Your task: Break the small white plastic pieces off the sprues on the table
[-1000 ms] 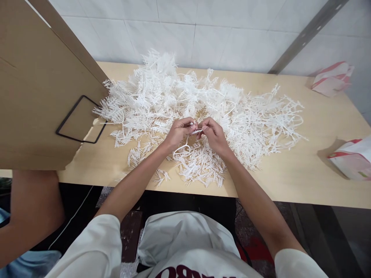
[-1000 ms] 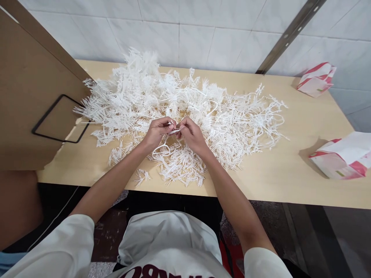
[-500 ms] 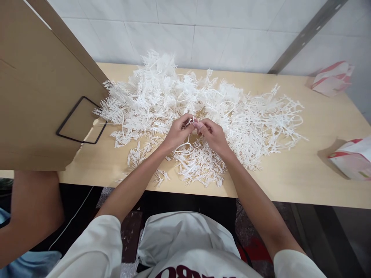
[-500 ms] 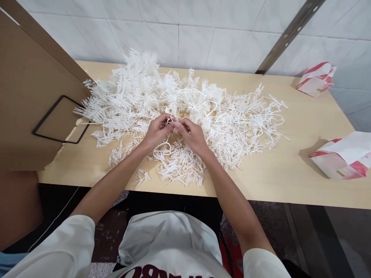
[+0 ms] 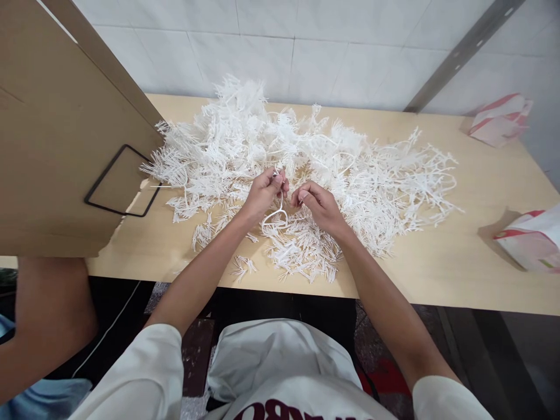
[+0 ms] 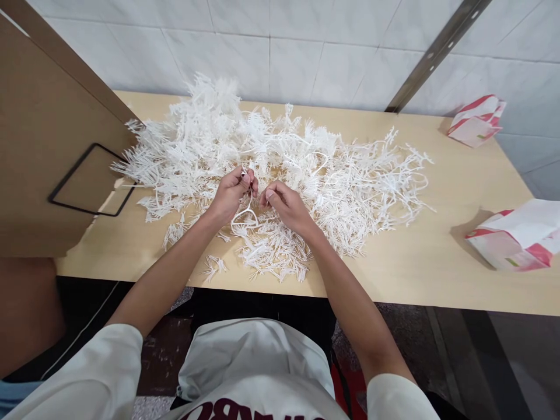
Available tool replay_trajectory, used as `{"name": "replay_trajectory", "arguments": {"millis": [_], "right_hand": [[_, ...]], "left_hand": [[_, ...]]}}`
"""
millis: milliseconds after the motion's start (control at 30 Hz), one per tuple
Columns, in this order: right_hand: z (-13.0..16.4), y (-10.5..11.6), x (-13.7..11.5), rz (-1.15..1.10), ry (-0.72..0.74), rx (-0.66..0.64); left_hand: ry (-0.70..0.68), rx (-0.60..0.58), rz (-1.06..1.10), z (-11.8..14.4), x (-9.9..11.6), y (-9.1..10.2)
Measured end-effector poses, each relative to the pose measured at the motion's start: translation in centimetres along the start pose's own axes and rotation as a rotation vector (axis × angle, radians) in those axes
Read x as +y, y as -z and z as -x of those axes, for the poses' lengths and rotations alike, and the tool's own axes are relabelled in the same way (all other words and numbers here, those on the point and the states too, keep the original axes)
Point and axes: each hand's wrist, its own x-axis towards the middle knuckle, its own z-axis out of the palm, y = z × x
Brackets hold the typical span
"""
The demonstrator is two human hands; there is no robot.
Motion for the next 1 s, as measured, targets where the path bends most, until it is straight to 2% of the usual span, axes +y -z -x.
{"name": "replay_trajectory", "arguments": {"millis": [100, 267, 400, 567, 667, 833, 933, 1000], "right_hand": [[-0.2, 0.0, 0.1, 0.064, 0.01, 0.129], [-0.5, 0.5, 0.5, 0.245, 0.076, 0.331], [-0.3, 0.5, 0.2, 0.141, 0.016, 0.281], [-0.1, 0.0, 0.0, -0.051, -0.007, 0.149], [-0.2, 0.0, 0.0, -0.049, -0.007, 0.194], [-0.4, 0.5, 0.1, -0.028, 0.058, 0.404], [-0.6, 1.0, 0.5, -0.045, 0.087, 0.474], [-0.8, 1.1, 0.8, -0.068, 0.096, 0.51]], "left_hand": [[0.015, 0.012, 0.007, -0.2, 0.2, 0.3], [0.036, -0.103, 0.05, 0.0, 0.4, 0.0], [-0.082, -0.108, -0.096, 0.0, 0.3, 0.1], [-0.155, 0.008, -0.251, -0.4, -0.2, 0.5], [-0.161, 0.048, -0.264, -0.5, -0.3, 0.4], [-0.031, -0.011, -0.17, -0.1, 0.5, -0.2], [0.101, -0.107, -0.175, 0.4, 1.5, -0.4], [0.115, -0.209, -0.243, 0.6, 2.0, -0.5]]}}
